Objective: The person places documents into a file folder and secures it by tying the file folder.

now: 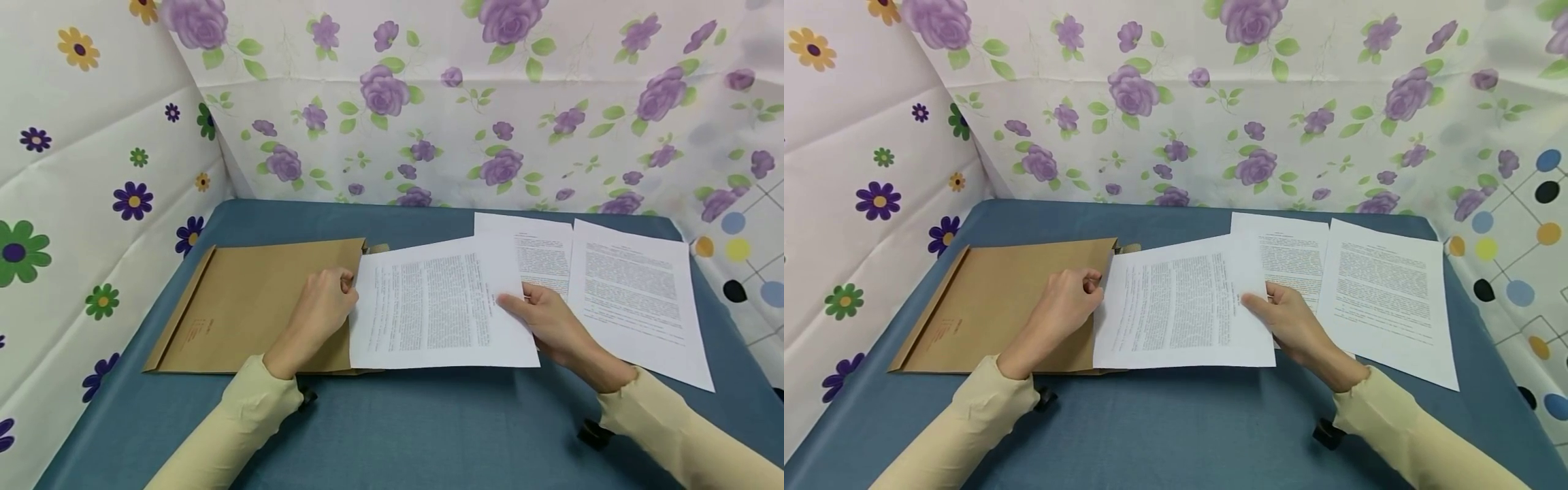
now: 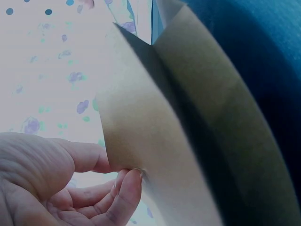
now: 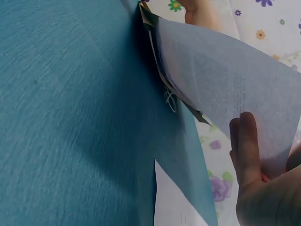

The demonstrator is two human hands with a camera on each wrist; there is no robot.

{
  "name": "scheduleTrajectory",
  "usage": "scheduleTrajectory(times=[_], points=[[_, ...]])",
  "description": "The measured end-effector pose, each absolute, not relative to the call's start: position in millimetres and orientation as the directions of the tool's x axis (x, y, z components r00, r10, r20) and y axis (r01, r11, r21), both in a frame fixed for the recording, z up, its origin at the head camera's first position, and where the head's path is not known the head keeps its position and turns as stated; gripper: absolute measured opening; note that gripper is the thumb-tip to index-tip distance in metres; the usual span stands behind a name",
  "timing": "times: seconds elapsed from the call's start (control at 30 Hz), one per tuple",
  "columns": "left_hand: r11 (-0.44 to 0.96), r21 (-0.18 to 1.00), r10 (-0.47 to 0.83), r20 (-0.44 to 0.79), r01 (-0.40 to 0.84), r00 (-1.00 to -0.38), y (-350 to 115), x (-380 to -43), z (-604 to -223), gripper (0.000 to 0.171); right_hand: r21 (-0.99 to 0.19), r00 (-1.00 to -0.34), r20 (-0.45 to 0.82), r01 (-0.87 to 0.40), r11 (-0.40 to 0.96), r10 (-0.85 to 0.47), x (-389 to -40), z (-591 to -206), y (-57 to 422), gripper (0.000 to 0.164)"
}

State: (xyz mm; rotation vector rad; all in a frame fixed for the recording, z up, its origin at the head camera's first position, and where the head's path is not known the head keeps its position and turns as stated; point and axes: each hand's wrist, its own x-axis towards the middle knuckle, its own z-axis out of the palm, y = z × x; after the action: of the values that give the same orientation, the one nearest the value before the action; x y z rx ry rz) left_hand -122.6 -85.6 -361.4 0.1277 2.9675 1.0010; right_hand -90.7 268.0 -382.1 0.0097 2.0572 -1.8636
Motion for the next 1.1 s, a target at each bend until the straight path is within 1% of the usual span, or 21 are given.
scheduleTrajectory(times=[0.17,0.23,0.3,0.43,0.5,0.57,0.67,0.77,0.93,1.1], points=[[0.792,0.606,0.078,0.021,0.075,-0.997,-86,-123,-362,0.028,-0.959,-0.913,-0.276,0.244,0.143,-0.301,-92,-380,263,0.05],[0.791,0.607,0.078,0.02,0.074,-0.997,-86,-123,-362,0.028,-0.958,-0.891,-0.283,0.249,0.14,-0.354,-94,-378,262,0.049],[0.79,0.609,0.078,0.021,0.075,-0.997,-86,-123,-362,0.028,-0.957,-0.856,-0.288,0.252,0.141,-0.43,-95,-374,263,0.048],[0.788,0.611,0.081,0.023,0.079,-0.996,-86,-123,-361,0.028,-0.959,-0.751,-0.284,0.23,0.167,-0.596,-99,-366,270,0.048],[0.786,0.612,0.083,0.026,0.082,-0.996,-86,-123,-361,0.027,-0.961,-0.711,-0.277,0.205,0.186,-0.646,-100,-363,274,0.047],[0.786,0.612,0.085,0.029,0.085,-0.996,-86,-123,-362,0.027,-0.961,-0.69,-0.278,0.195,0.198,-0.669,-103,-361,276,0.046],[0.786,0.612,0.086,0.028,0.085,-0.996,-87,-123,-362,0.027,-0.956,-0.698,-0.292,0.209,0.204,-0.654,-106,-363,273,0.043],[0.786,0.612,0.09,0.027,0.087,-0.996,-87,-123,-361,0.028,-0.95,-0.735,-0.311,0.226,0.215,-0.602,-108,-367,265,0.039],[0.783,0.616,0.091,0.028,0.089,-0.995,-86,-123,-361,0.028,-0.951,-0.784,-0.303,0.21,0.228,-0.541,-110,-370,251,0.034],[0.782,0.617,0.091,0.024,0.086,-0.996,-86,-122,-360,0.028,-0.95,-0.789,-0.309,0.225,0.218,-0.531,-114,-374,239,0.036]])
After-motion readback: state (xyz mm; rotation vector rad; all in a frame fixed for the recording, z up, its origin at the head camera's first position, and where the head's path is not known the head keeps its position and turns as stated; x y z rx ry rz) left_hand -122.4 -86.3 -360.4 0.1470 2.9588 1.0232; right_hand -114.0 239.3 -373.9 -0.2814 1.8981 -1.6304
